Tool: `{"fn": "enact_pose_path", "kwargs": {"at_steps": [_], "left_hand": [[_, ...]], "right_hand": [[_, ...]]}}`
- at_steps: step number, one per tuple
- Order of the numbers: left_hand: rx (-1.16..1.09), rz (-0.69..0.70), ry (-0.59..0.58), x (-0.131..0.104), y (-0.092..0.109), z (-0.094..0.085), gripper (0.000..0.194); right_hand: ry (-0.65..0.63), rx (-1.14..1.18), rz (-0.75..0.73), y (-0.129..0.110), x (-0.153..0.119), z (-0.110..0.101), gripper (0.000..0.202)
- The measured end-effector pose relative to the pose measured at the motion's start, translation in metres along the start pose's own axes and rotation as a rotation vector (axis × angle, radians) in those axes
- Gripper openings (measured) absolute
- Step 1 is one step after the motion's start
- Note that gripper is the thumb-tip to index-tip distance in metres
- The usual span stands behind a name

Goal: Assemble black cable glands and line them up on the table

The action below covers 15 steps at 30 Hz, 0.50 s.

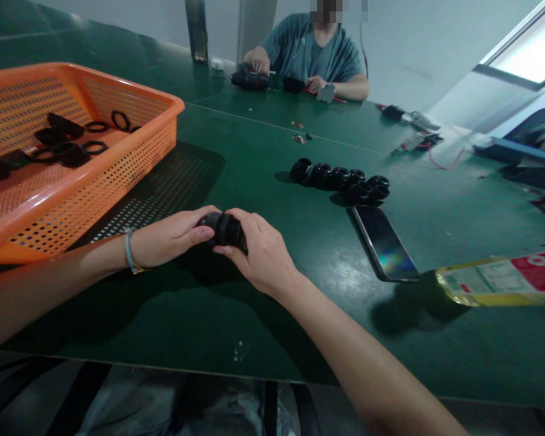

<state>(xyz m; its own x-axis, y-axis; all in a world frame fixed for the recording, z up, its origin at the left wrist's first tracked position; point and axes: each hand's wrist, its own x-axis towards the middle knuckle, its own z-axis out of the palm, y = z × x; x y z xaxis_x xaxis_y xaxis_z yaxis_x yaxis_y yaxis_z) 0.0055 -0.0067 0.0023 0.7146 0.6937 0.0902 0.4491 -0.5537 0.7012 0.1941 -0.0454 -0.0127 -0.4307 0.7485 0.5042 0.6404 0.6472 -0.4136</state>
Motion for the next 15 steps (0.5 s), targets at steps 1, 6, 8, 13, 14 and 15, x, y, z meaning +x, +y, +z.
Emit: {"fn": "enact_pose_path", "kwargs": {"at_steps": [1, 6, 8, 13, 14, 15], "left_hand": [[0.008, -0.006, 0.000, -0.0002, 0.0007, 0.0000, 0.062], [0.070, -0.041, 0.004, -0.0003, 0.0030, 0.0002, 0.047], [0.095, -0.055, 0.002, -0.0002, 0.0035, 0.0002, 0.041], [0.167, -0.073, -0.008, -0.0002, 0.0045, -0.0003, 0.037], [0.182, -0.073, -0.009, -0.0004, 0.0047, -0.0005, 0.037], [0.195, -0.072, -0.010, -0.0006, 0.0050, -0.0009, 0.037]], "right_hand": [[-0.012, 0.016, 0.026, -0.0010, 0.0000, -0.0006, 0.033], [-0.032, 0.078, 0.126, -0.0041, -0.0002, -0.0014, 0.032], [-0.030, 0.102, 0.139, -0.0043, -0.0002, -0.0008, 0.032], [-0.032, 0.143, 0.181, -0.0055, 0.0008, 0.0006, 0.033], [-0.034, 0.145, 0.197, -0.0060, 0.0010, 0.0006, 0.033], [-0.037, 0.148, 0.212, -0.0064, 0.0012, 0.0007, 0.033]]}}
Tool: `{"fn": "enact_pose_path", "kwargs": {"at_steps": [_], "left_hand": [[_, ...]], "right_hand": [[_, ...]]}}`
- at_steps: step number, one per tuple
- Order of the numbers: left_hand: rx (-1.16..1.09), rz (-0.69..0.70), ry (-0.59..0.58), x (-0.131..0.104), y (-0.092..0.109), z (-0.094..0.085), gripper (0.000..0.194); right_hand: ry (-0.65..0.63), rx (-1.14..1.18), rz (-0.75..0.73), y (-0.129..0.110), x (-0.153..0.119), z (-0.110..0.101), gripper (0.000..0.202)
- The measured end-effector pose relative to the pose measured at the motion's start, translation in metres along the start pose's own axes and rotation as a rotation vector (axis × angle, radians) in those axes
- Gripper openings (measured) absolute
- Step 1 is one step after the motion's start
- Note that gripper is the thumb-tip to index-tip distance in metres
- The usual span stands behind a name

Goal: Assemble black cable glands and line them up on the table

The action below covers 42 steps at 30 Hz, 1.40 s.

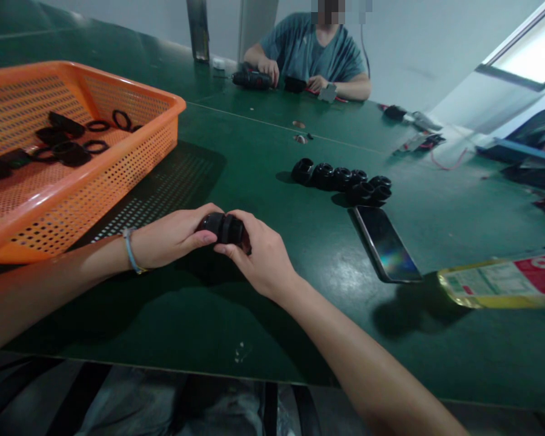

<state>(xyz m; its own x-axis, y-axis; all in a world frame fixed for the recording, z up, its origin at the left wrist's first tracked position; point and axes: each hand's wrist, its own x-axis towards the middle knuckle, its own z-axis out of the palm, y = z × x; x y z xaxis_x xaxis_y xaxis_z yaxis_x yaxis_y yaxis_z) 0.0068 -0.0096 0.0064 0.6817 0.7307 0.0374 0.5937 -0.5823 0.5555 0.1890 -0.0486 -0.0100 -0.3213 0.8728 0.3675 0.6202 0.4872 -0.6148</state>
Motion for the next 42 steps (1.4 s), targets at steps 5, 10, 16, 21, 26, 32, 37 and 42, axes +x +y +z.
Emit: {"fn": "enact_pose_path", "kwargs": {"at_steps": [5, 10, 16, 21, 26, 32, 37, 42], "left_hand": [[0.030, 0.012, 0.002, -0.001, 0.000, -0.003, 0.042], [-0.151, 0.059, 0.045, -0.001, -0.001, 0.000, 0.055], [-0.527, -0.182, 0.138, -0.002, 0.009, 0.009, 0.070], [-0.562, -0.382, 0.162, 0.000, 0.020, 0.010, 0.055], [-0.297, -0.333, 0.272, -0.001, 0.021, 0.012, 0.043], [-0.117, -0.297, 0.392, -0.004, 0.017, 0.016, 0.041], [-0.092, -0.376, 0.334, -0.003, 0.024, 0.011, 0.047], [-0.035, -0.390, 0.340, -0.004, 0.028, 0.009, 0.053]], "right_hand": [[-0.011, 0.049, 0.047, -0.002, -0.001, 0.001, 0.034], [0.008, 0.038, 0.035, -0.002, 0.000, 0.001, 0.034], [0.047, -0.088, -0.174, 0.002, 0.001, 0.000, 0.042], [0.046, -0.168, -0.292, 0.000, 0.000, 0.002, 0.039], [0.049, -0.114, -0.223, -0.005, -0.002, 0.006, 0.035], [0.019, 0.004, -0.069, -0.009, -0.003, 0.009, 0.035], [0.002, 0.092, 0.032, -0.010, -0.004, 0.012, 0.032], [0.002, 0.205, 0.099, -0.012, -0.004, 0.013, 0.031]]}}
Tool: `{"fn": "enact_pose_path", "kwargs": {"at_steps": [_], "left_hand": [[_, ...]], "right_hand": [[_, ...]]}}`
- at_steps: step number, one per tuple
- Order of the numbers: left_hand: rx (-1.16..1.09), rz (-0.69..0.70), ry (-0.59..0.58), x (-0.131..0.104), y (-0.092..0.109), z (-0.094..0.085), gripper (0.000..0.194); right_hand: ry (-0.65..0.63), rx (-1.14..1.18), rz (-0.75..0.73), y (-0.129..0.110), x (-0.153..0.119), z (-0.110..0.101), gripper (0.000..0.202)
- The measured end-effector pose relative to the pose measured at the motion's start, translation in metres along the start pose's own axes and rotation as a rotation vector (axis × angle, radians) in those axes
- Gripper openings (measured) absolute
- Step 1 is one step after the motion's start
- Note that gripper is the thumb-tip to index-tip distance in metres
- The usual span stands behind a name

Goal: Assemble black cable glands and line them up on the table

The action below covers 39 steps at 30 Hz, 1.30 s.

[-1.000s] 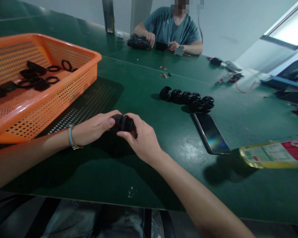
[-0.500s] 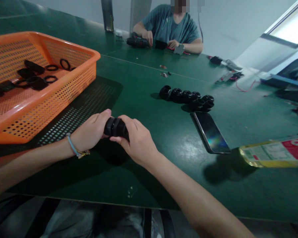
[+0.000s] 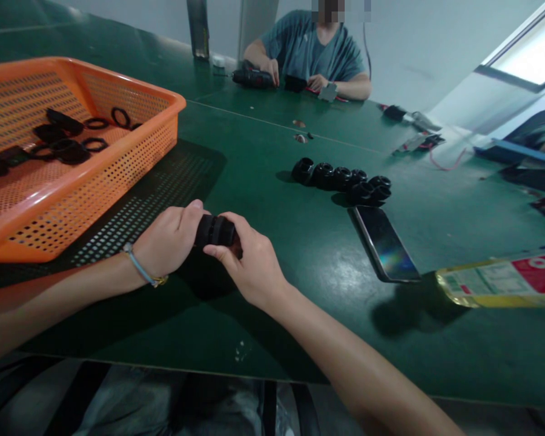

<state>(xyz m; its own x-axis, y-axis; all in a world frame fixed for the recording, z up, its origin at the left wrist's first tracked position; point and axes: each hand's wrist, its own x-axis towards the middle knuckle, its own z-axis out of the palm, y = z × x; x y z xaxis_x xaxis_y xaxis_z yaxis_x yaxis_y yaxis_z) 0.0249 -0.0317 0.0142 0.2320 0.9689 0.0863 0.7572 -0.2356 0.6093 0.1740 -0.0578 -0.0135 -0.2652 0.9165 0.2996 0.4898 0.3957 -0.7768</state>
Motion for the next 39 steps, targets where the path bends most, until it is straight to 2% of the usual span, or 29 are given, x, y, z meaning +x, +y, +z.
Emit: {"fn": "enact_pose_path", "kwargs": {"at_steps": [11, 17, 29, 34, 37, 39], "left_hand": [[0.101, 0.075, -0.006, -0.0031, 0.0019, -0.0025, 0.060], [0.237, 0.154, 0.104, -0.0014, -0.0039, 0.0024, 0.057], [0.302, 0.262, 0.126, -0.0042, -0.0040, -0.0010, 0.057], [0.257, 0.222, 0.087, -0.0053, -0.0023, -0.0021, 0.054], [0.145, 0.162, 0.039, -0.0024, -0.0028, -0.0009, 0.051], [0.023, 0.138, 0.004, 0.0007, -0.0043, 0.0009, 0.048]], "right_hand": [[-0.024, 0.176, 0.142, -0.0084, -0.0014, -0.0009, 0.032], [-0.027, 0.316, 0.210, -0.0081, -0.0007, 0.0014, 0.030], [-0.056, 0.378, 0.212, -0.0080, -0.0025, -0.0005, 0.030], [-0.065, 0.422, 0.226, -0.0069, -0.0015, 0.0001, 0.031], [-0.110, 0.442, 0.243, -0.0044, 0.0009, -0.0017, 0.032], [-0.126, 0.378, 0.227, -0.0027, 0.0026, -0.0043, 0.032]]}}
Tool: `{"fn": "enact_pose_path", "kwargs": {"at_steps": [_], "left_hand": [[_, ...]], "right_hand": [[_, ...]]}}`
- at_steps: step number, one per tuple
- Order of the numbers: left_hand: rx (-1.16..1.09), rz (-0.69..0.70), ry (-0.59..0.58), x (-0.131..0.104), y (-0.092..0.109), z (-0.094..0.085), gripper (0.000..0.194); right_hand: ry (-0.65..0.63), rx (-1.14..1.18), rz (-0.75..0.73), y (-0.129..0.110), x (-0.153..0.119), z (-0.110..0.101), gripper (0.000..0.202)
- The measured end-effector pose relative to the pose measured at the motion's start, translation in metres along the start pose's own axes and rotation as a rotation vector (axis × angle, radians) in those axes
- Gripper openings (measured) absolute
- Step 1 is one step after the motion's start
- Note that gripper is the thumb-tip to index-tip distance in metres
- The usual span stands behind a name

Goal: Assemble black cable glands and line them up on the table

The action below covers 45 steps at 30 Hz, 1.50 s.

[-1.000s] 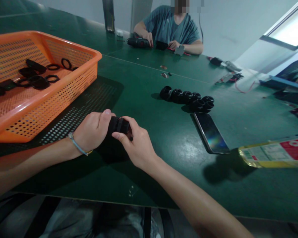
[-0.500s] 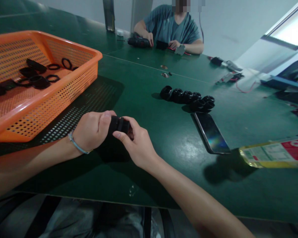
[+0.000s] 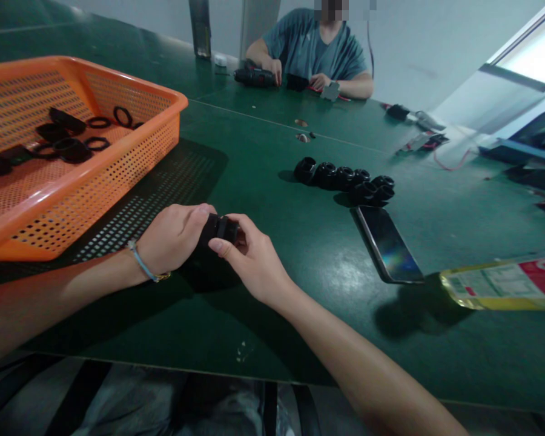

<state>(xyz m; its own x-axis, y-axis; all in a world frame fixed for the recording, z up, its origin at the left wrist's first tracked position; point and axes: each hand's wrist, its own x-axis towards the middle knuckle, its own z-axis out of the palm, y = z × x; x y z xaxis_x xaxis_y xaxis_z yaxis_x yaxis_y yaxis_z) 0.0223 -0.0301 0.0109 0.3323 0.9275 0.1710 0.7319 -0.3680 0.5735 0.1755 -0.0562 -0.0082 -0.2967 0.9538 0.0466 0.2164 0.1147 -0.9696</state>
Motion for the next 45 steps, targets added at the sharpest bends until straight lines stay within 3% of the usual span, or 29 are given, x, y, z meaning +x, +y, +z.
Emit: {"fn": "enact_pose_path", "kwargs": {"at_steps": [5, 9, 14, 23, 28, 37, 45], "left_hand": [[-0.365, -0.115, -0.095, 0.003, -0.002, 0.003, 0.056], [-0.476, -0.208, -0.197, 0.003, 0.000, 0.002, 0.063], [-0.354, -0.204, -0.030, 0.003, -0.001, 0.007, 0.056], [-0.068, -0.182, 0.032, 0.000, 0.001, 0.007, 0.058], [0.070, -0.081, 0.085, -0.002, -0.002, 0.007, 0.059], [0.108, 0.076, 0.100, -0.007, -0.002, 0.005, 0.058], [0.249, 0.251, 0.161, -0.007, -0.005, 0.004, 0.054]], "right_hand": [[0.077, -0.348, -0.190, 0.000, 0.001, -0.007, 0.033], [0.090, -0.487, -0.247, 0.003, 0.001, -0.007, 0.034], [0.101, -0.627, -0.339, 0.005, 0.000, -0.005, 0.033], [0.077, -0.444, -0.116, -0.004, -0.003, 0.001, 0.027], [0.049, -0.270, -0.004, -0.007, -0.004, 0.002, 0.029], [0.071, -0.343, -0.085, -0.005, -0.007, -0.002, 0.033], [0.045, -0.245, -0.056, -0.006, -0.006, -0.002, 0.029]]}}
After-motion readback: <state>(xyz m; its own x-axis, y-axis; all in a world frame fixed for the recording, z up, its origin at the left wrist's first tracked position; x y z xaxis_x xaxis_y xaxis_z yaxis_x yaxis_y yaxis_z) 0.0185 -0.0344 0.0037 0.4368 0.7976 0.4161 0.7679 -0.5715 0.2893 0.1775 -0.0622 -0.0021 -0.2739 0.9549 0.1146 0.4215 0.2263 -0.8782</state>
